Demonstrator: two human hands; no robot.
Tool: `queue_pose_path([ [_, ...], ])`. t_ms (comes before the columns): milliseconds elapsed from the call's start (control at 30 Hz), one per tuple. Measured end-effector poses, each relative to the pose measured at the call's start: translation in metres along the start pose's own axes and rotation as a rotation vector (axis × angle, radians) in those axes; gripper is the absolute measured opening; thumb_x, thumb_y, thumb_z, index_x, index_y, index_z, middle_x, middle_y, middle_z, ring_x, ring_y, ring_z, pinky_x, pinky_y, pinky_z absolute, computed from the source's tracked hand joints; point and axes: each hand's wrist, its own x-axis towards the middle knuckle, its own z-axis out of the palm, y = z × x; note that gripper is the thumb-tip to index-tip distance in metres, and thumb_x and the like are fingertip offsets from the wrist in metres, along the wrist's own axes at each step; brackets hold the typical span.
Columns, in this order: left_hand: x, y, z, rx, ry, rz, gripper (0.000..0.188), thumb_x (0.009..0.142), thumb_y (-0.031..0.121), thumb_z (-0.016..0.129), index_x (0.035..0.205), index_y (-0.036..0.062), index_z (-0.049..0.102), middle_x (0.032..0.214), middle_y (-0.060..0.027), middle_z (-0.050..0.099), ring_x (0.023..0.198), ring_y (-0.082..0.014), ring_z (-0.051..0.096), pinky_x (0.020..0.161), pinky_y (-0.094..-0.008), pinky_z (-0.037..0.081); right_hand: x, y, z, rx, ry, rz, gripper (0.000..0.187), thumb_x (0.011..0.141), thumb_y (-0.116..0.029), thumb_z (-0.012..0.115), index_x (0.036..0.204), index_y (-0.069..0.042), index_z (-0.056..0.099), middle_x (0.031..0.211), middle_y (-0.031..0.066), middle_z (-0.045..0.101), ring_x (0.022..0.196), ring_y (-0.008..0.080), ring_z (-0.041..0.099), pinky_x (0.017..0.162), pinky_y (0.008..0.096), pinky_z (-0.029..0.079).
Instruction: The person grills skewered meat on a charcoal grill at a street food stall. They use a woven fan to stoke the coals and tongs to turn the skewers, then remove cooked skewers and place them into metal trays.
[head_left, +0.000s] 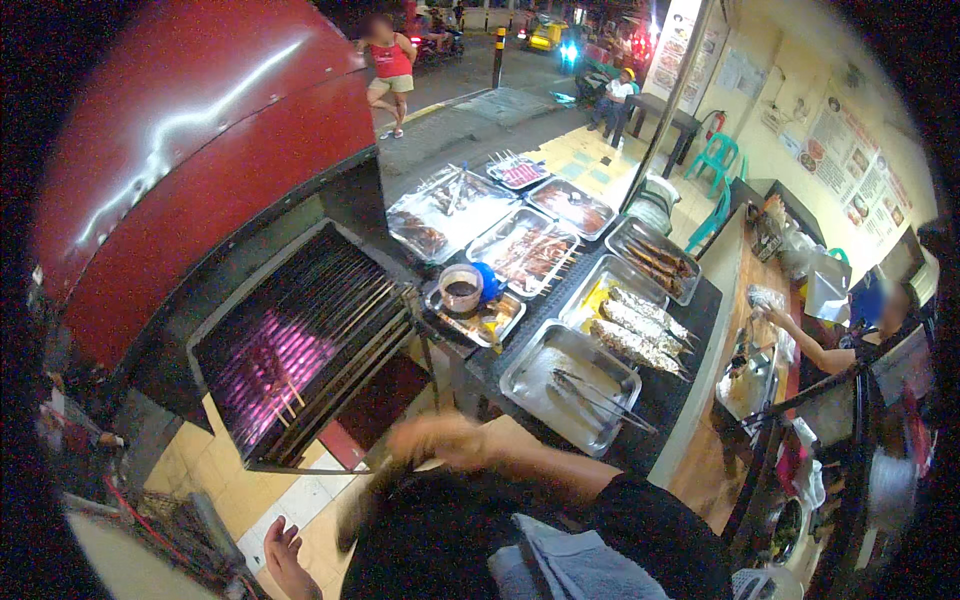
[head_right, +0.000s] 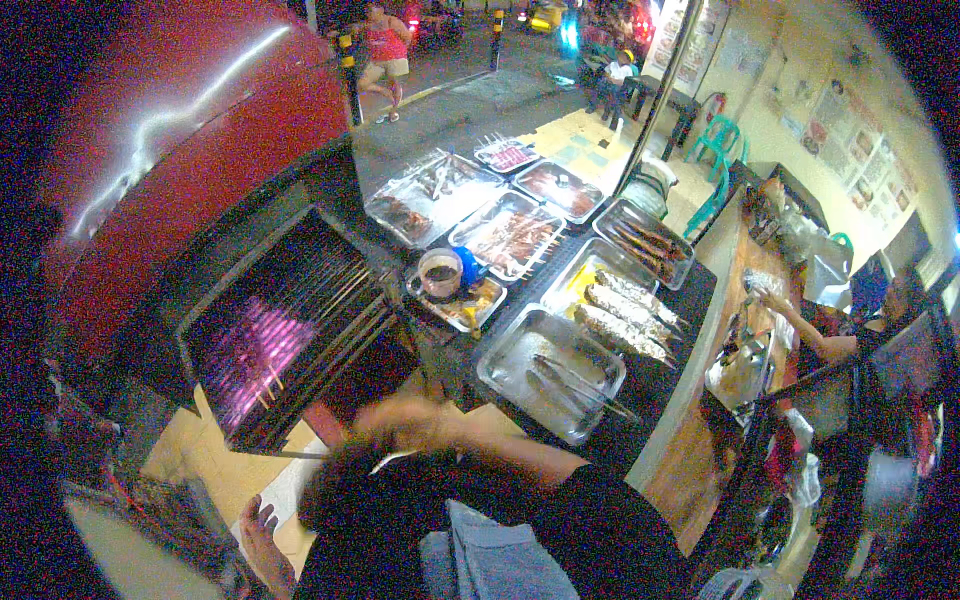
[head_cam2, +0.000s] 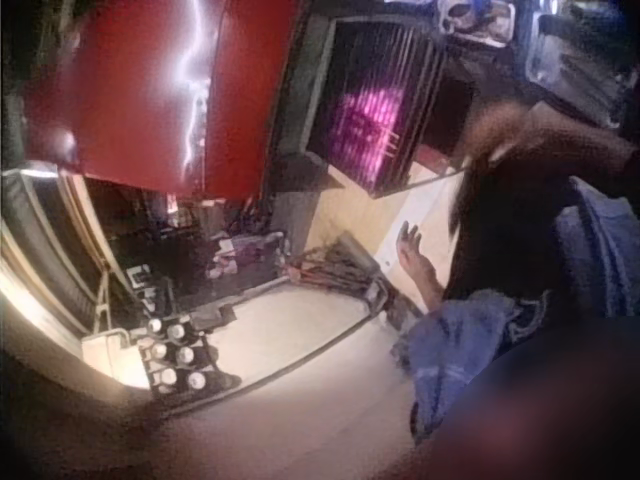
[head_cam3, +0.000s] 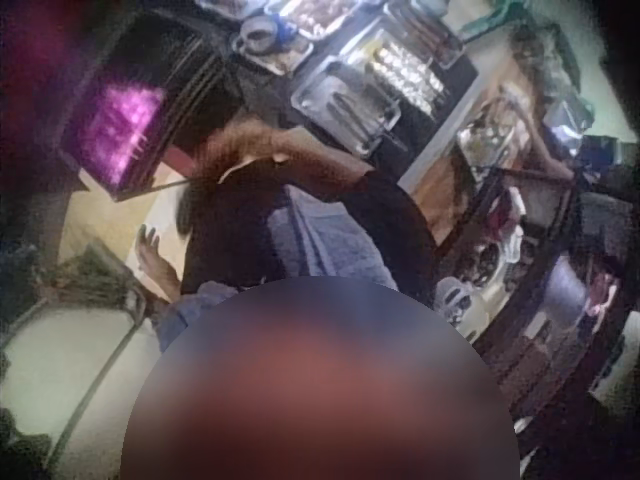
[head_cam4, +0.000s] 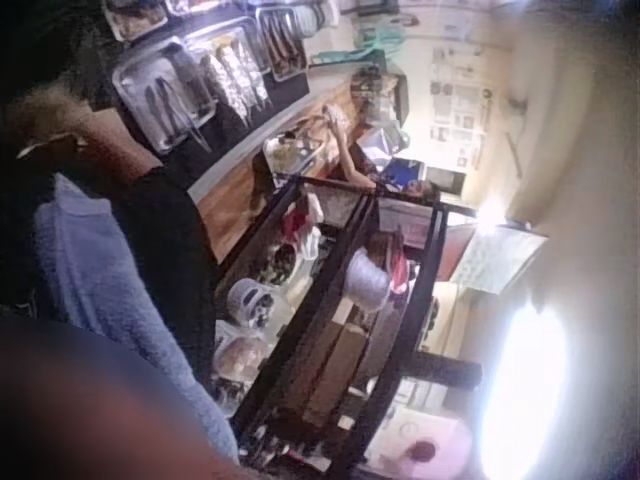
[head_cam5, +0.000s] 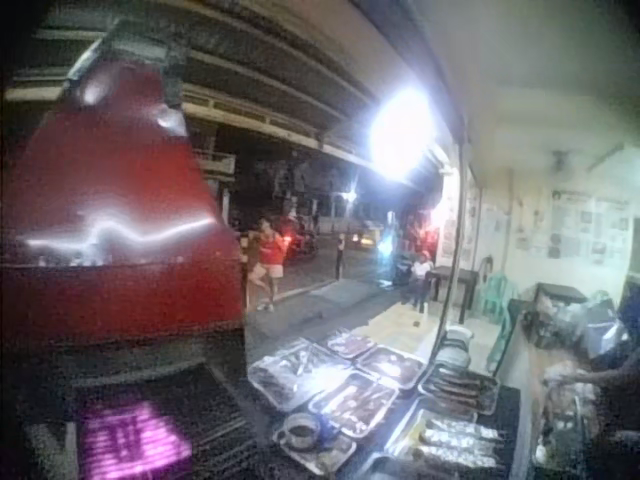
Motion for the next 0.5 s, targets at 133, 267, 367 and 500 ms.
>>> queue_pose_path([
  [133, 0.007, -0.033, -0.044, -0.013, -0.005, -0.069, 0.046, 0.109, 0.038, 0.050, 0.137, 0.0019, 0.059, 0.140, -0.0132, 0.060, 0.116, -0.0254, 0.063, 0.099, -0.0379, 0.049, 0.019, -0.021, -0.105, -0.527, 1.038, 0.182, 0.027, 0.103, -0.031, 0.059, 0.109, -0.006, 0.066, 0.100, 0.0089, 0.068, 0.093, 0.0273, 0.064, 0.083, 0.0426, 0.054],
  [267, 0.013, -0.062, -0.074, -0.078, -0.077, -0.036, 0.045, 0.110, 0.036, 0.050, 0.136, 0.0006, 0.060, 0.138, -0.0135, 0.062, 0.114, -0.0244, 0.064, 0.096, -0.0365, 0.050, 0.042, -0.033, -0.051, -0.836, 1.149, 0.042, 0.038, 0.106, -0.042, 0.051, 0.101, -0.007, 0.066, 0.091, 0.0087, 0.068, 0.082, 0.0277, 0.062, 0.073, 0.0417, 0.052],
  [367, 0.025, -0.071, -0.093, -0.147, -0.107, -0.041, 0.038, 0.111, 0.029, 0.051, 0.135, 0.0004, 0.060, 0.137, -0.0127, 0.064, 0.112, -0.0218, 0.064, 0.094, -0.0331, 0.051, 0.039, -0.031, 0.081, -0.241, 0.151, 0.277, 0.029, 0.104, -0.028, 0.059, 0.118, -0.004, 0.066, 0.116, 0.0118, 0.067, 0.107, 0.0270, 0.062, 0.093, 0.0415, 0.050],
  [500, 0.048, -0.071, -0.110, -0.160, -0.151, 0.003, 0.037, 0.110, 0.027, 0.051, 0.135, 0.0005, 0.061, 0.135, -0.0124, 0.065, 0.111, -0.0211, 0.065, 0.094, -0.0337, 0.050, 0.010, -0.043, 0.124, -0.233, -0.088, 0.609, 0.025, 0.100, -0.021, 0.067, 0.119, -0.005, 0.068, 0.115, 0.0091, 0.069, 0.109, 0.0237, 0.063, 0.097, 0.0404, 0.050],
])
